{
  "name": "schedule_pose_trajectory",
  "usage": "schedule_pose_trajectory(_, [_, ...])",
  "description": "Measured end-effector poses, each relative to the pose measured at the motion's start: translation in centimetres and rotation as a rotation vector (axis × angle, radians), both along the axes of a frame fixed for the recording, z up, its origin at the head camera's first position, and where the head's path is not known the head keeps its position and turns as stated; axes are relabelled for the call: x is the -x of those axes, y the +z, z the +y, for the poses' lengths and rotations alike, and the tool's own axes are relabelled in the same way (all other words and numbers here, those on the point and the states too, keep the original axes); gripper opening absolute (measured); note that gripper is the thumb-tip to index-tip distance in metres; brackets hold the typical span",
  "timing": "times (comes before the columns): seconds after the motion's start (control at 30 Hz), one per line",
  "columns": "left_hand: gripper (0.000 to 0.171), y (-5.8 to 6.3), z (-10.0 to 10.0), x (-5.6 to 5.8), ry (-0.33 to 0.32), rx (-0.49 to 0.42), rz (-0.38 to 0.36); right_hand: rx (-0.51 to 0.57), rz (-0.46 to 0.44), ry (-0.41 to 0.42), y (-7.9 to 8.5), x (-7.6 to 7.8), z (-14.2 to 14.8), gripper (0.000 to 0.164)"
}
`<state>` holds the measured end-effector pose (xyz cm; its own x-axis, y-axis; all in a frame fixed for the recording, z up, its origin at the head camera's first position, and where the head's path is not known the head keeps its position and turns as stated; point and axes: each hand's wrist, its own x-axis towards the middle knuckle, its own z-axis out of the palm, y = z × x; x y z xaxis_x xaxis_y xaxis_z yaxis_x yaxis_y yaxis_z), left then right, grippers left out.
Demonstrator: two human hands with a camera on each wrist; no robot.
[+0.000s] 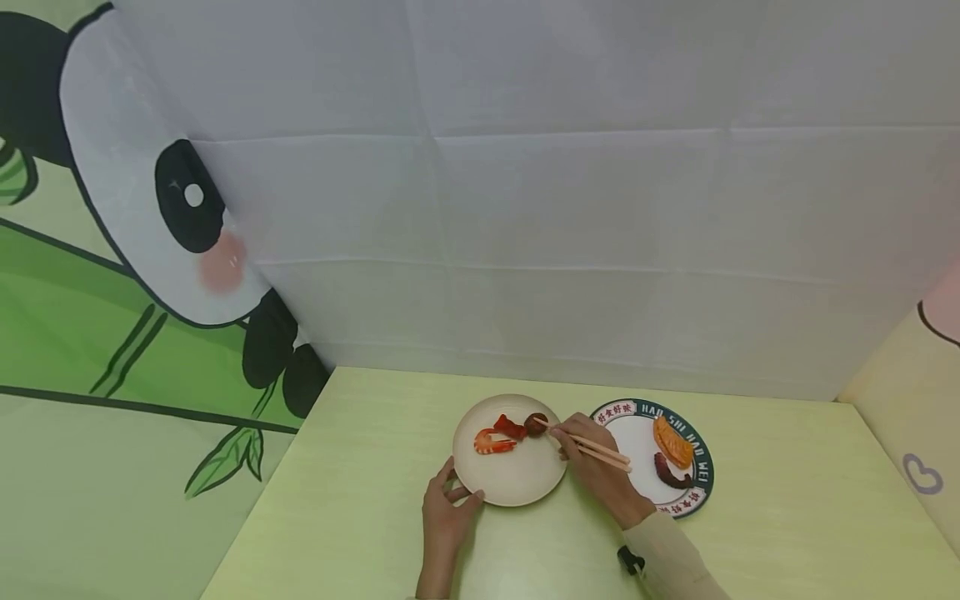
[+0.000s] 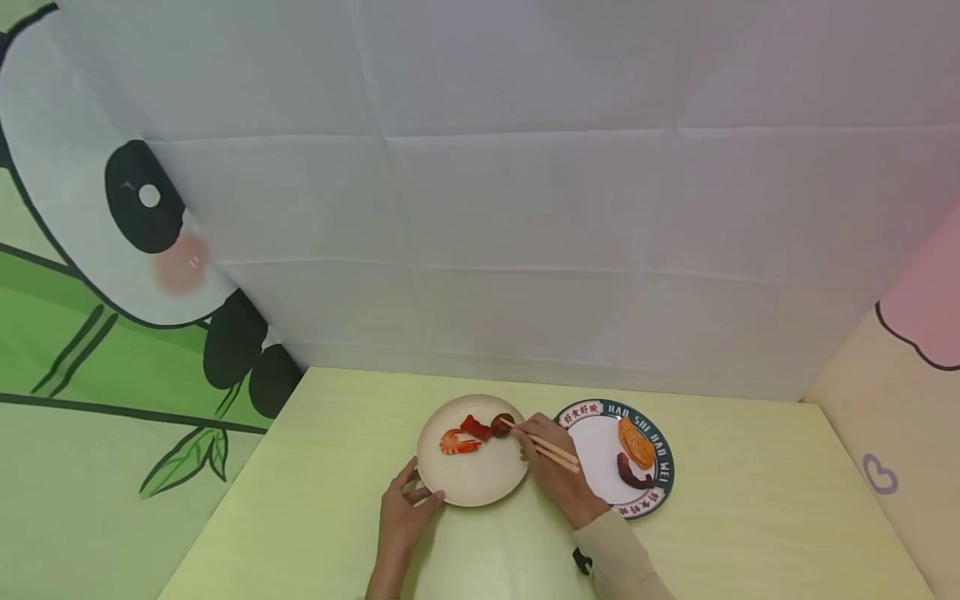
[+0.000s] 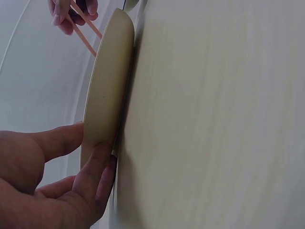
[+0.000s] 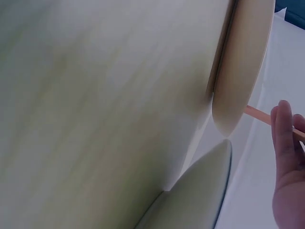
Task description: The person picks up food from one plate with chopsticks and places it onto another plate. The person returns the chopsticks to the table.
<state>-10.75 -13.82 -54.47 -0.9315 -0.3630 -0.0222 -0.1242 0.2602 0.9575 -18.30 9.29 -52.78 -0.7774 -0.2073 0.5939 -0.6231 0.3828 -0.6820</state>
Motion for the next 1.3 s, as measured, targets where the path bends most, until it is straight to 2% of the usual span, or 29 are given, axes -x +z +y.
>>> schedule_pose_trajectory(0.2, [0.073, -0.1, -0.2, 0.0, -0.002, 0.002, 0.004, -0.027, 0.000, 0.046, 0.5, -0.1, -0.1, 0.020])
schedule_pose_trajectory(0.4, [0.073, -0.2, -0.3, 0.1, -0.005, -0.001, 0.004, -0.082, 0.020, 0.052, 0.9, 0.1, -0.2, 0.017])
schedule_pose_trajectory(0.63, [0.072, -0.2, -0.1, 0.1, -0.005, -0.004, 0.000, -0.132, 0.142, 0.053, 0.3, 0.8, -0.2, 0.018])
schedule_pose_trajectory(0.83, [0.072, -0.2, 0.0, 0.0, -0.003, -0.005, 0.003, -0.097, 0.142, 0.066, 0.1, 1.0, -0.1, 0.013])
schedule_pose_trajectory(1.0, [0.073, -0.2, 0.1, -0.1, -0.011, -0.008, 0.009, 0.028, 0.086, 0.057, -0.8, 1.2, 0.1, 0.011])
schedule_pose_trajectory(1.1, [0.073, -0.4, 0.2, 0.0, -0.005, -0.009, 0.008, 0.107, -0.003, 0.017, -1.1, 1.1, 0.3, 0.013])
schedule_pose_trajectory(1.2, [0.073, -0.5, 0.4, 0.0, -0.001, -0.008, 0.009, 0.168, -0.119, -0.044, -0.7, 0.8, 0.5, 0.015])
schedule_pose_trajectory(1.3, [0.072, -0.5, 0.4, 0.1, 0.000, -0.006, 0.016, 0.272, -0.219, -0.072, -0.1, 0.3, 0.7, 0.019])
